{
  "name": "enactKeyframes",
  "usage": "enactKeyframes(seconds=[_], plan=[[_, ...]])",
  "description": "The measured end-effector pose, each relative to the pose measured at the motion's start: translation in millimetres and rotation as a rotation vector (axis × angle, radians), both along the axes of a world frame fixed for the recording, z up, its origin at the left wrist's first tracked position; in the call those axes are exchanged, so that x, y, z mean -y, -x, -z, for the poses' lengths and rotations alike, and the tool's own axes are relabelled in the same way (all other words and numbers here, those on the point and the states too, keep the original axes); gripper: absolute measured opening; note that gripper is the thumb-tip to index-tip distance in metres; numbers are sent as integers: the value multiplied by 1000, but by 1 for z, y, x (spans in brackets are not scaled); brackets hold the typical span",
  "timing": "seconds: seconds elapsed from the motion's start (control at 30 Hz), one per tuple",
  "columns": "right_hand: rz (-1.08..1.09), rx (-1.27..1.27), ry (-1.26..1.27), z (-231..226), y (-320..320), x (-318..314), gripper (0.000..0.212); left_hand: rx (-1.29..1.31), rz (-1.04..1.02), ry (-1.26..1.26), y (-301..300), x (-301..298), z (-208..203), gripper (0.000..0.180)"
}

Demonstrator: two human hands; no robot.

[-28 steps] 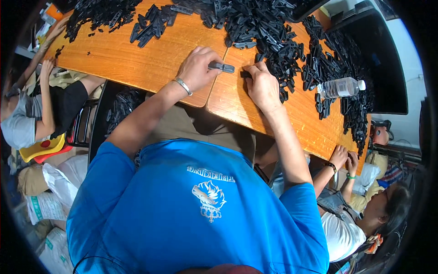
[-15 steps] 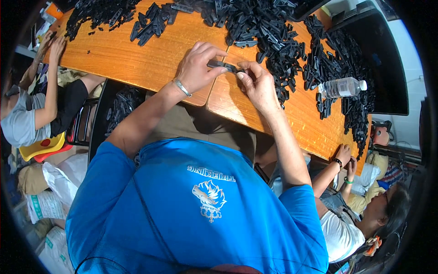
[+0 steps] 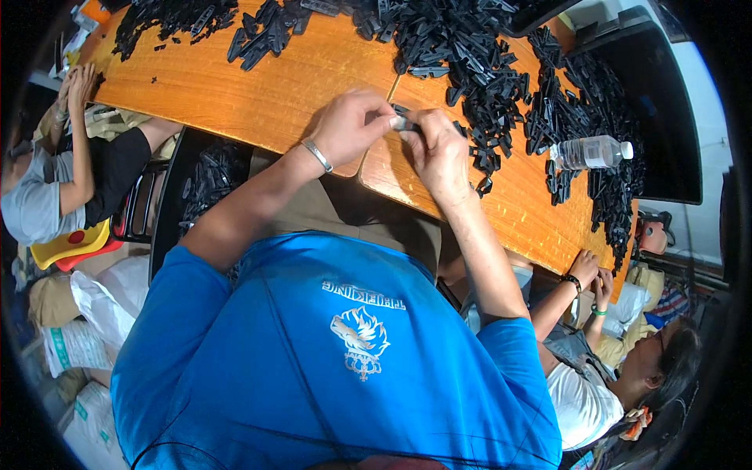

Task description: The person assembles small plastic components by hand at a long table.

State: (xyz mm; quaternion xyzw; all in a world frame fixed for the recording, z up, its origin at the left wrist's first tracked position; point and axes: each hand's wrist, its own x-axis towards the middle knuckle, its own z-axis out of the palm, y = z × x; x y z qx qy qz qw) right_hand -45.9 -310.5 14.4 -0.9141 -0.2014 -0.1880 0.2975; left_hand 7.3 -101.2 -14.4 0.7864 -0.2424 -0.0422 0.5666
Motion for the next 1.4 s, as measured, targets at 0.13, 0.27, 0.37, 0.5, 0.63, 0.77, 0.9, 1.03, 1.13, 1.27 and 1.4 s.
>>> enactKeyframes(seconds=[0.13,0.27,0.37,0.5,0.63,0.77,0.9,1.03,1.13,1.27,1.4], plan=[[196,-86,-93,2,-14,9,22,418,-236,-249,-12,-13,-4,31],[172,-122,-10,8,-18,1,28,475,-204,-281,-18,-13,10,28],[217,-183,-3,10,-25,-1,27,435,-156,-321,-18,-13,15,24],[164,-180,19,12,-32,9,29,406,-153,-307,-20,-11,12,20],[116,-179,18,15,-39,17,28,349,-154,-336,-21,-11,12,14],[76,-170,-39,17,-41,19,25,388,-135,-299,-23,-7,14,19],[-71,-125,27,15,-58,7,19,410,-108,-240,-27,-1,17,17],[-82,-73,32,16,-56,4,26,390,-141,-240,-27,-4,22,15],[-119,-175,117,10,-36,6,23,286,20,-326,-20,-35,17,14],[42,-110,62,-4,-6,51,13,85,184,-560,1,-142,-34,15],[300,-169,131,-4,2,88,18,-100,24,-574,15,-187,-60,26]])
